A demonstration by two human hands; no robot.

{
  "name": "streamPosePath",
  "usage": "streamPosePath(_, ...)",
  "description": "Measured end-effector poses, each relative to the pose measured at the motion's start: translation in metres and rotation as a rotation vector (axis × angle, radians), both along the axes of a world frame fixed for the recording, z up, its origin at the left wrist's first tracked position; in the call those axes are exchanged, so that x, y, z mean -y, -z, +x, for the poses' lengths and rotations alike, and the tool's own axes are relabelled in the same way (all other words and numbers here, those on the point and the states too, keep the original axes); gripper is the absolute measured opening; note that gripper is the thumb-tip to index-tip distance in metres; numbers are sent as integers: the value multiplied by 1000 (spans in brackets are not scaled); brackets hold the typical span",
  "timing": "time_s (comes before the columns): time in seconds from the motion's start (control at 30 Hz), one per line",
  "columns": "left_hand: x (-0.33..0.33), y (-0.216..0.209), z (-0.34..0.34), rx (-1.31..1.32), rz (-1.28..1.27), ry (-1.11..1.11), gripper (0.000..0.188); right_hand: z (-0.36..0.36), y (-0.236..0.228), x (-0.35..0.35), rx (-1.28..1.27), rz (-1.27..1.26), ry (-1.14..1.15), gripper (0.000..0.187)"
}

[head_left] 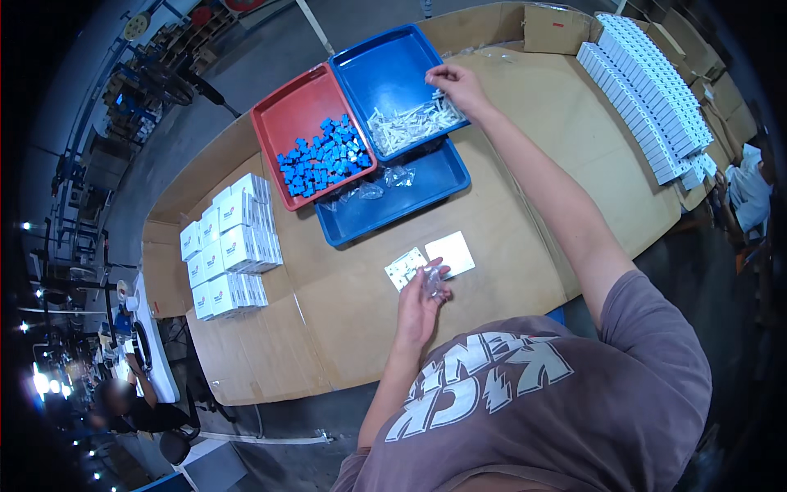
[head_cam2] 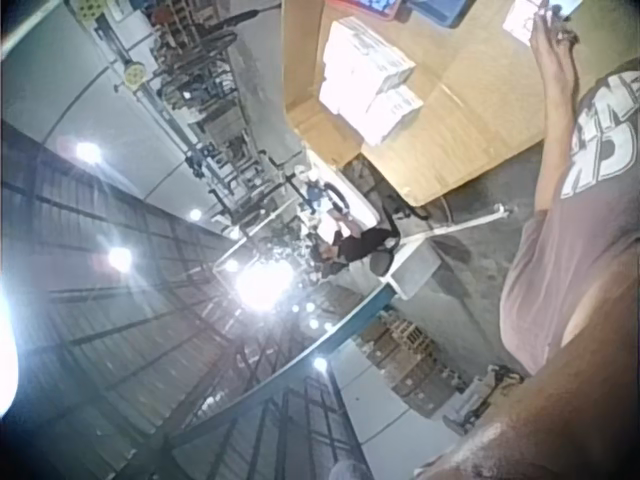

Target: Packaging small blue and white connectors into white boxes and plastic bags.

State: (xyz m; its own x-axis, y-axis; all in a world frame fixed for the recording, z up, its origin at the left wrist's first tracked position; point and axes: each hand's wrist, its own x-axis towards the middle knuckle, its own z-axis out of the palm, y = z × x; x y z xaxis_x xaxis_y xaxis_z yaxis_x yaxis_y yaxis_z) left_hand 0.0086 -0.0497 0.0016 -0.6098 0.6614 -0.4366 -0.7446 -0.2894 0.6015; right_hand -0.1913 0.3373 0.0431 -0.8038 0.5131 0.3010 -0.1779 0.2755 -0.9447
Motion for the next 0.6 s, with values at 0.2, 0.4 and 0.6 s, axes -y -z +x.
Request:
streamPosePath(0.2, 4, 8, -15, 218, 221, -42, 55, 99, -39, 57, 71, -202, -145, 16)
streamPosePath(0.4, -4, 4, -27, 190, 189, 10, 57, 190, 10, 147, 291, -308, -514, 14)
streamPosePath(0.6, -3, -2, -24, 145, 130, 22, 43, 206, -6, 166, 420, -324, -582, 12)
